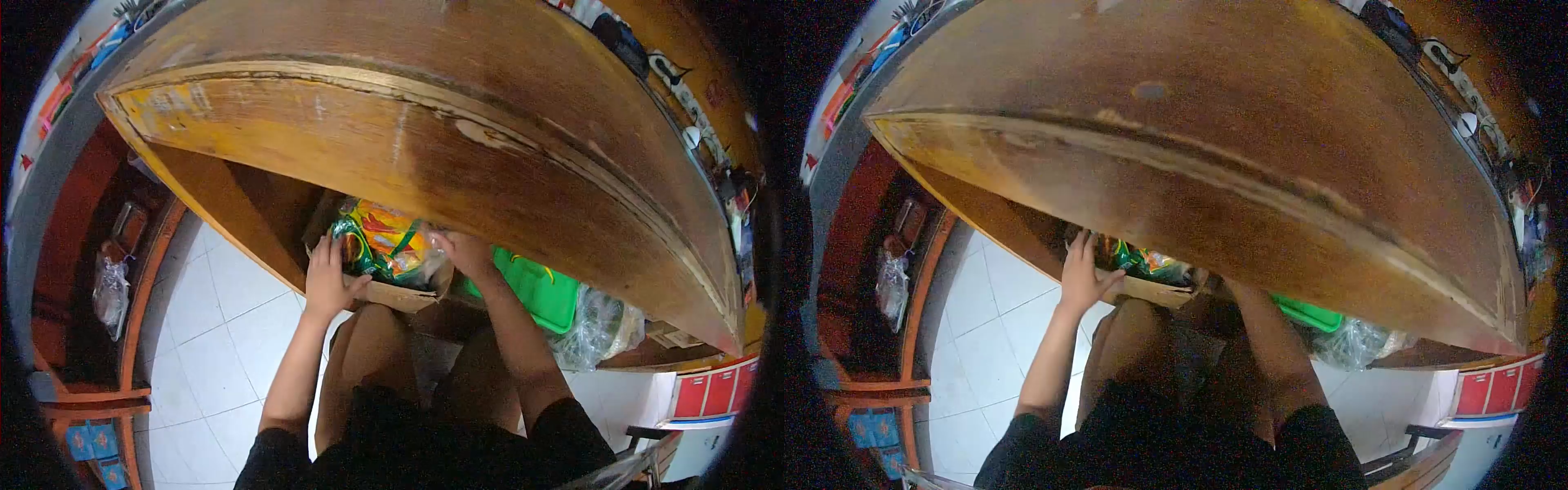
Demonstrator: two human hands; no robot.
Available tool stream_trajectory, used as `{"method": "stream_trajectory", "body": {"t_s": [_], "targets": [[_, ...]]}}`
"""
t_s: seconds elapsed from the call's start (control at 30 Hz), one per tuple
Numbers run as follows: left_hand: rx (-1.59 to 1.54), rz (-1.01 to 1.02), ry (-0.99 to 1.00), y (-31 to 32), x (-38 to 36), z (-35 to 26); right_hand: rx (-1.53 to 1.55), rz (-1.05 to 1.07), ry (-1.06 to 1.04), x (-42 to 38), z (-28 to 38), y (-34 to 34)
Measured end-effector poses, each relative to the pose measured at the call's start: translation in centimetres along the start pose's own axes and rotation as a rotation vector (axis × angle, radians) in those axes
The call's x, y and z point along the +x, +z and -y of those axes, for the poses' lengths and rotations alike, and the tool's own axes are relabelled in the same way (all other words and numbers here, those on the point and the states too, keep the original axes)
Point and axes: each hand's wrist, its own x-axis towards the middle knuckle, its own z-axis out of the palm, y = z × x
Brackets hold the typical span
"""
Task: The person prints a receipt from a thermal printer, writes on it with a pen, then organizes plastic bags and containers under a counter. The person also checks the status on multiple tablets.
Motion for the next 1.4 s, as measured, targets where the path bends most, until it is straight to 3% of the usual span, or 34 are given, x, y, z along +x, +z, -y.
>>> {"method": "stream_trajectory", "body": {"t_s": [0.03,0.07,0.13,0.17,0.23,0.3,0.37,0.5,0.57,0.67,0.7,0.77,0.8,0.87,0.93,1.03,1.17,1.23,1.3,1.37,1.4], "targets": [[0.156,0.027,0.041,1.6,0.9,1.2,-0.104,-0.197,-0.120,0.5,0.1,-0.4],[0.151,0.025,0.037,2.7,2.0,2.5,-0.109,-0.193,-0.123,0.6,0.1,-0.4],[0.029,0.504,-0.209,4.9,3.6,5.2,-0.062,-0.169,-0.099,0.7,0.3,-0.5],[0.024,0.499,-0.215,7.7,3.9,8.0,-0.038,-0.158,-0.088,0.8,0.5,-0.6],[0.231,0.295,-0.049,13.2,4.1,13.5,0.012,-0.146,-0.066,0.8,0.9,-0.7],[0.218,0.218,-0.044,10.7,4.7,11.4,0.064,-0.132,-0.043,0.8,1.2,-0.7],[0.131,0.458,-0.327,7.7,5.8,8.1,0.116,-0.116,-0.016,0.7,1.6,-0.7],[0.074,0.460,-0.348,7.7,5.9,8.2,0.205,-0.087,0.046,0.7,2.2,-0.5],[-0.001,0.158,-0.263,7.7,5.7,8.1,0.249,-0.080,0.078,0.8,2.5,-0.5],[-0.266,-0.040,-0.284,7.4,7.6,7.0,0.287,-0.092,0.101,1.7,1.4,-0.7],[-0.270,-0.044,-0.272,6.7,8.8,5.7,0.303,0.012,0.123,2.8,-0.8,-0.6],[-0.830,-0.320,-0.410,4.7,11.5,2.6,0.317,0.104,0.146,2.9,-2.9,-0.4],[-0.833,-0.322,-0.397,4.1,12.6,2.5,0.316,-0.028,0.143,2.5,-3.2,-0.5],[-1.136,-0.087,-0.609,2.8,14.1,2.9,0.313,-0.164,0.123,3.0,-5.8,1.2],[-1.151,-0.075,-0.589,1.1,13.9,1.5,1.431,-0.286,0.319,3.6,-8.4,4.2],[-1.192,-0.055,-0.697,-1.7,12.5,-0.9,1.693,-0.415,0.479,2.1,-2.8,0.6],[-1.154,-0.157,-0.631,-5.5,9.2,-3.7,1.644,-0.530,0.523,-0.1,1.1,-3.5],[-1.171,-0.227,-0.614,-9.6,7.0,-6.4,1.029,-0.451,0.511,-1.8,2.0,-5.4],[-1.171,-0.254,-0.626,-13.3,3.9,-8.4,1.128,-0.444,0.644,-3.6,9.2,-13.2],[-1.176,-0.369,-0.579,-16.5,1.2,-10.7,1.319,-0.464,-0.213,-5.5,8.0,-14.2],[-1.146,-0.404,-0.589,-17.4,-0.3,-10.8,1.376,-0.440,-0.270,-6.4,9.1,-15.6]]}}
